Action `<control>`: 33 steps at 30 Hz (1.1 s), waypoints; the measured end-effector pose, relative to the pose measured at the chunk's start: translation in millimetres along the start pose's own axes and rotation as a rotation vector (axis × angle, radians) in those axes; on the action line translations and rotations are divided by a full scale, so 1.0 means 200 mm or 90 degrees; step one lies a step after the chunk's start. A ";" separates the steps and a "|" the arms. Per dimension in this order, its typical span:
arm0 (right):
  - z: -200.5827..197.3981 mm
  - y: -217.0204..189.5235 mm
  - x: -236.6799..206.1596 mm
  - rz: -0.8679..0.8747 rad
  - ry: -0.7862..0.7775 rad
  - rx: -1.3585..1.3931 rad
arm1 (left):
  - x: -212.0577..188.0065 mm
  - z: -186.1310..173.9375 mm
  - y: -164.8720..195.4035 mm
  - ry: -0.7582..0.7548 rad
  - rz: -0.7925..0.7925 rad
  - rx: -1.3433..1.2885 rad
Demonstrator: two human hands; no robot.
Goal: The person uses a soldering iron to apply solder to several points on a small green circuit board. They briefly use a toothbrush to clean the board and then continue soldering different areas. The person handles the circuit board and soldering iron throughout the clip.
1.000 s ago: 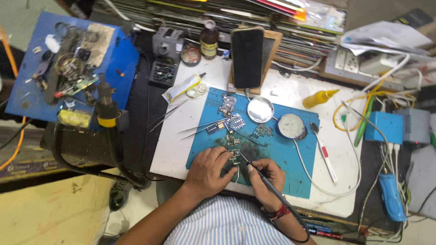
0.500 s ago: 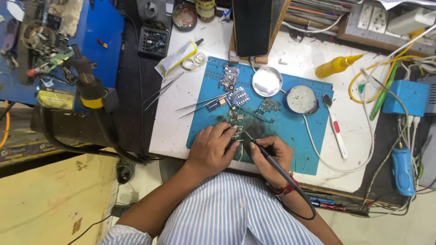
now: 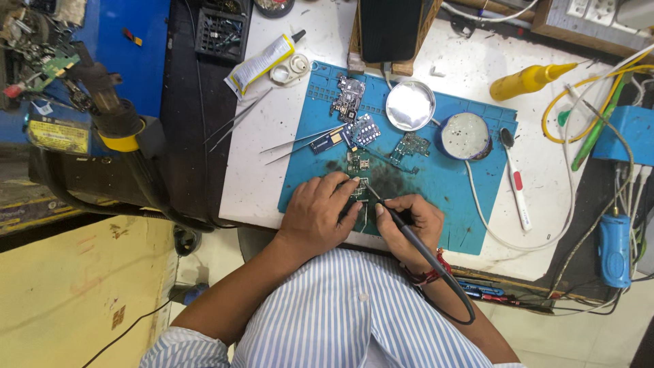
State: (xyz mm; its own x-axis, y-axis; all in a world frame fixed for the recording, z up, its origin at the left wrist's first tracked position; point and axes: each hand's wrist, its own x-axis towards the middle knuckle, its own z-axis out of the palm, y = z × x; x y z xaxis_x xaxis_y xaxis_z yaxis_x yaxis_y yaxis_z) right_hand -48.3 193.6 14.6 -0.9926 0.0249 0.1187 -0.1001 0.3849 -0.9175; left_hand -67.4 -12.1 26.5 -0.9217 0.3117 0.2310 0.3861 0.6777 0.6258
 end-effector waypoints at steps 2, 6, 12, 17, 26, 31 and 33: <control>0.00 0.00 0.00 -0.010 -0.005 0.006 | 0.00 0.00 0.00 -0.006 -0.001 0.001; 0.00 0.01 0.00 0.001 -0.014 0.009 | 0.00 0.02 -0.01 -0.013 0.002 0.004; 0.00 0.02 0.00 0.005 -0.010 0.023 | -0.01 0.02 -0.01 -0.005 0.012 0.005; 0.00 0.02 0.00 -0.012 -0.007 0.017 | -0.01 0.03 -0.02 -0.005 0.014 0.004; 0.00 0.02 0.00 -0.016 -0.001 0.017 | -0.01 0.02 -0.02 -0.005 0.012 0.004; 0.01 0.02 0.00 -0.022 -0.010 0.011 | -0.01 0.03 -0.03 -0.022 0.005 0.004; 0.01 0.02 0.00 -0.018 -0.007 0.011 | -0.01 0.03 -0.03 -0.012 0.008 0.002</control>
State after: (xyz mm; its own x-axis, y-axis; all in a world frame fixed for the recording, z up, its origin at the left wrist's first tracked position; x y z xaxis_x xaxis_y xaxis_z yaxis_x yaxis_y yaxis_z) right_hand -48.1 194.1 10.0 -0.9900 0.0037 0.1410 -0.1298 0.3687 -0.9205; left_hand -67.0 -12.6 17.4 -0.9160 0.3324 0.2245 0.3974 0.6763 0.6202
